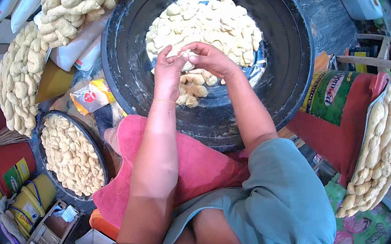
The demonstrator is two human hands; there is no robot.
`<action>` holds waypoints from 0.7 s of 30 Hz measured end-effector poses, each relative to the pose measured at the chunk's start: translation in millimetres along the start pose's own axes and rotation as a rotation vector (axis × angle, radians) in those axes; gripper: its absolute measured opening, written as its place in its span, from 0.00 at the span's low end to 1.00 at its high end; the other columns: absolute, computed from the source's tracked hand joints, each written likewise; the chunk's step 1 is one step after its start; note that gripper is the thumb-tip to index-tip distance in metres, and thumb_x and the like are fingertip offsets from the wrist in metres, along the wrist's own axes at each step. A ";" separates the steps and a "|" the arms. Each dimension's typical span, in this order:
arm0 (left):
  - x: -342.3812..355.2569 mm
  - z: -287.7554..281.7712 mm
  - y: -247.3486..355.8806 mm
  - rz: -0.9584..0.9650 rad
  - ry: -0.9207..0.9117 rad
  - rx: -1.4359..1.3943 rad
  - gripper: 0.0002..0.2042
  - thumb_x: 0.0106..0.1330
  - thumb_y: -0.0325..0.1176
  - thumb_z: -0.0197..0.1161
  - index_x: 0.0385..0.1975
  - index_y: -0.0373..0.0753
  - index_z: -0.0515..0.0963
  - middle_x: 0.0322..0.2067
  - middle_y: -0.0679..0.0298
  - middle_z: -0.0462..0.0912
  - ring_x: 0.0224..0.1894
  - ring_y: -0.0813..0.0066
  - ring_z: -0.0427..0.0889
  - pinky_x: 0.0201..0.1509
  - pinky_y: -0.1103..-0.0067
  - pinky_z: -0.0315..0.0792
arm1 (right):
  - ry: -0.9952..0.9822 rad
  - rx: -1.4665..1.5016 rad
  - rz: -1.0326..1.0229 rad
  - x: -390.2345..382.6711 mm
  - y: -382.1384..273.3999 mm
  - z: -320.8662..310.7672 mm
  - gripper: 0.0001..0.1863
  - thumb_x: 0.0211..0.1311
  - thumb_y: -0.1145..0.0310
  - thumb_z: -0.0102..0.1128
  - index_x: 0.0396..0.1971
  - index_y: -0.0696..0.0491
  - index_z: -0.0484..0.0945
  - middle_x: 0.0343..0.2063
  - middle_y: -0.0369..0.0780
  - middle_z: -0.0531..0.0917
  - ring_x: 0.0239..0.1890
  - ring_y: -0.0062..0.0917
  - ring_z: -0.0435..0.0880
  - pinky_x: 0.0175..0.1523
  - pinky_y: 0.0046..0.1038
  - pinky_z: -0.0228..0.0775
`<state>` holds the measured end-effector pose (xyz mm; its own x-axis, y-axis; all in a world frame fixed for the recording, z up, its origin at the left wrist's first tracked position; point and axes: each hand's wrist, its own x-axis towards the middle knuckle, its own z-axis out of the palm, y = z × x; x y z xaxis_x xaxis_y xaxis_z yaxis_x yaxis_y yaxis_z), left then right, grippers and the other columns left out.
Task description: The person uses their hands to break off small pieces of dough from a larger mass in a black basin, rolls them into balls, and places them onto stacks or into other containers in a bakery production area.
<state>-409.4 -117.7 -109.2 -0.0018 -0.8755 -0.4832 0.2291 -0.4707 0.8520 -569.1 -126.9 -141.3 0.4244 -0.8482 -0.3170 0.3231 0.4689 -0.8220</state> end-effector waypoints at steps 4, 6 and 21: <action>-0.9 -0.4 4.5 0.035 -0.101 -0.111 0.18 0.61 0.25 0.61 0.50 0.30 0.69 0.36 0.60 0.77 0.38 0.77 0.77 0.39 0.83 0.72 | 0.212 0.167 -0.102 -6.6 -1.7 -2.0 0.14 0.59 0.71 0.60 0.45 0.52 0.74 0.39 0.35 0.78 0.40 0.18 0.77 0.43 0.28 0.75; -3.2 -0.3 6.3 0.000 -0.096 -0.200 0.15 0.62 0.26 0.61 0.48 0.31 0.70 0.36 0.60 0.78 0.38 0.78 0.77 0.38 0.84 0.72 | 0.274 0.204 -0.164 -8.2 -0.4 10.8 0.13 0.60 0.72 0.59 0.45 0.54 0.73 0.40 0.36 0.78 0.41 0.19 0.77 0.42 0.30 0.77; -18.3 4.5 17.7 -0.141 -0.341 -0.092 0.28 0.66 0.42 0.57 0.60 0.31 0.62 0.55 0.53 0.70 0.51 0.70 0.72 0.55 0.75 0.66 | 0.273 -0.665 -0.357 -23.9 9.2 30.4 0.28 0.51 0.73 0.66 0.54 0.54 0.70 0.50 0.41 0.76 0.54 0.24 0.72 0.61 0.27 0.62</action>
<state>-409.7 -110.5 -84.3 -0.3601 -0.7963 -0.4861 0.2901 -0.5908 0.7529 -550.5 -94.8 -126.9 0.1405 -0.9900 -0.0153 -0.2078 -0.0144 -0.9781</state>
